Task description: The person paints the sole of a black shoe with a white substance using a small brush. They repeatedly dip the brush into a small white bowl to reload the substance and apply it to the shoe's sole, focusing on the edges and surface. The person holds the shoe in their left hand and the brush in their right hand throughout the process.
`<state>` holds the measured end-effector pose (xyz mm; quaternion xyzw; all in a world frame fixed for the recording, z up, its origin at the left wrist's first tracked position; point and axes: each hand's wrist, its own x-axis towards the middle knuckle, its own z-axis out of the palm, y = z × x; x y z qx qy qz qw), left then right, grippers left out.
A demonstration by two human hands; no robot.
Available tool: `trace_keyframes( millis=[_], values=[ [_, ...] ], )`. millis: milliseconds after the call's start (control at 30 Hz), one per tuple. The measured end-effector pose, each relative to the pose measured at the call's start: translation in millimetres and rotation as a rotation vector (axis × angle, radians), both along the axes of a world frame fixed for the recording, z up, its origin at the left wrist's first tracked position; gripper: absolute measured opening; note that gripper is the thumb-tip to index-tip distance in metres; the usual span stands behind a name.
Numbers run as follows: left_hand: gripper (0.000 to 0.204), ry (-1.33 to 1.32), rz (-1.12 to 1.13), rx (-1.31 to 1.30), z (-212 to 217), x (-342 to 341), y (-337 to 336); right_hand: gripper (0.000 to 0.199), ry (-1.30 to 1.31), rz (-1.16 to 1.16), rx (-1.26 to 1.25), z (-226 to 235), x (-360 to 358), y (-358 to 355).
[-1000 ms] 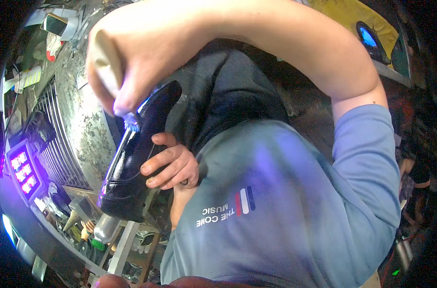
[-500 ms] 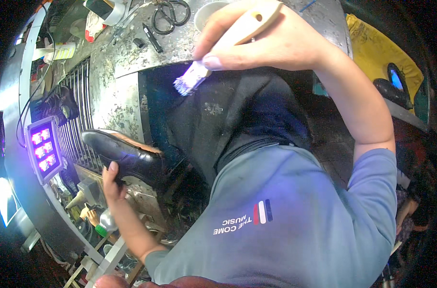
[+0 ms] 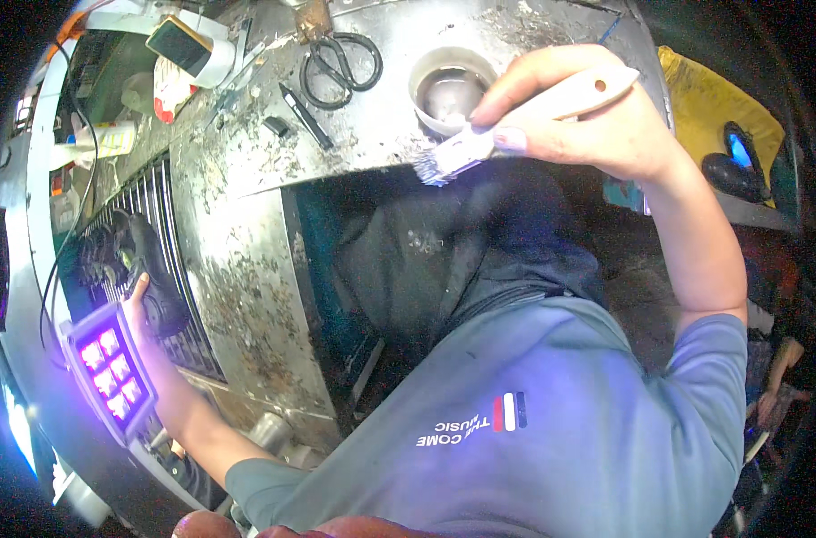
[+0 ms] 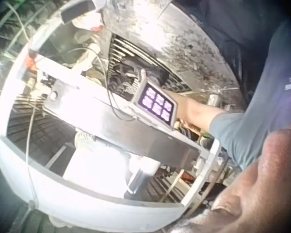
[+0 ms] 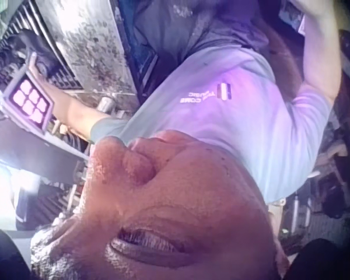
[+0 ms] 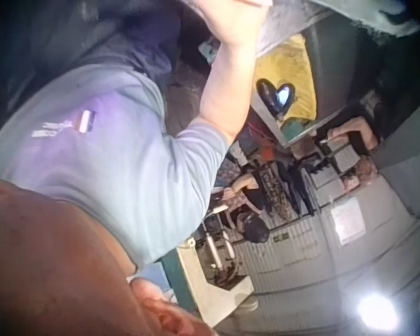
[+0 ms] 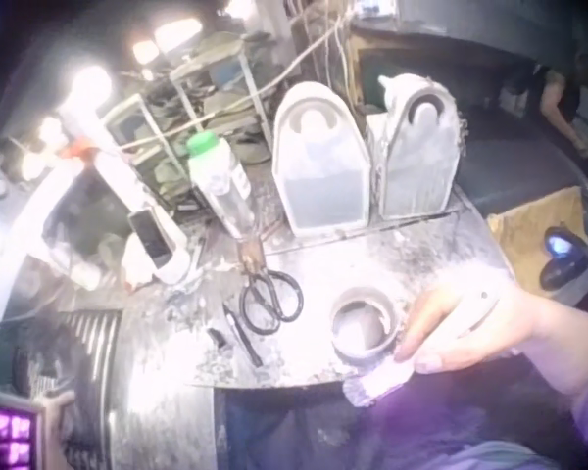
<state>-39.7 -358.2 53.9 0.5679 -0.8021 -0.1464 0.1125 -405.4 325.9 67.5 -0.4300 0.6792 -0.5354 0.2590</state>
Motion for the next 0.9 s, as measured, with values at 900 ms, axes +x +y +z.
trace_keyframes(
  millis=[900],
  values=[
    [0.054, -0.069, -0.435, -0.396, -57.9, -19.7, 259.1, 0.028, 0.023, -0.862, 0.012, -62.7, -53.4, 203.7]
  ],
)
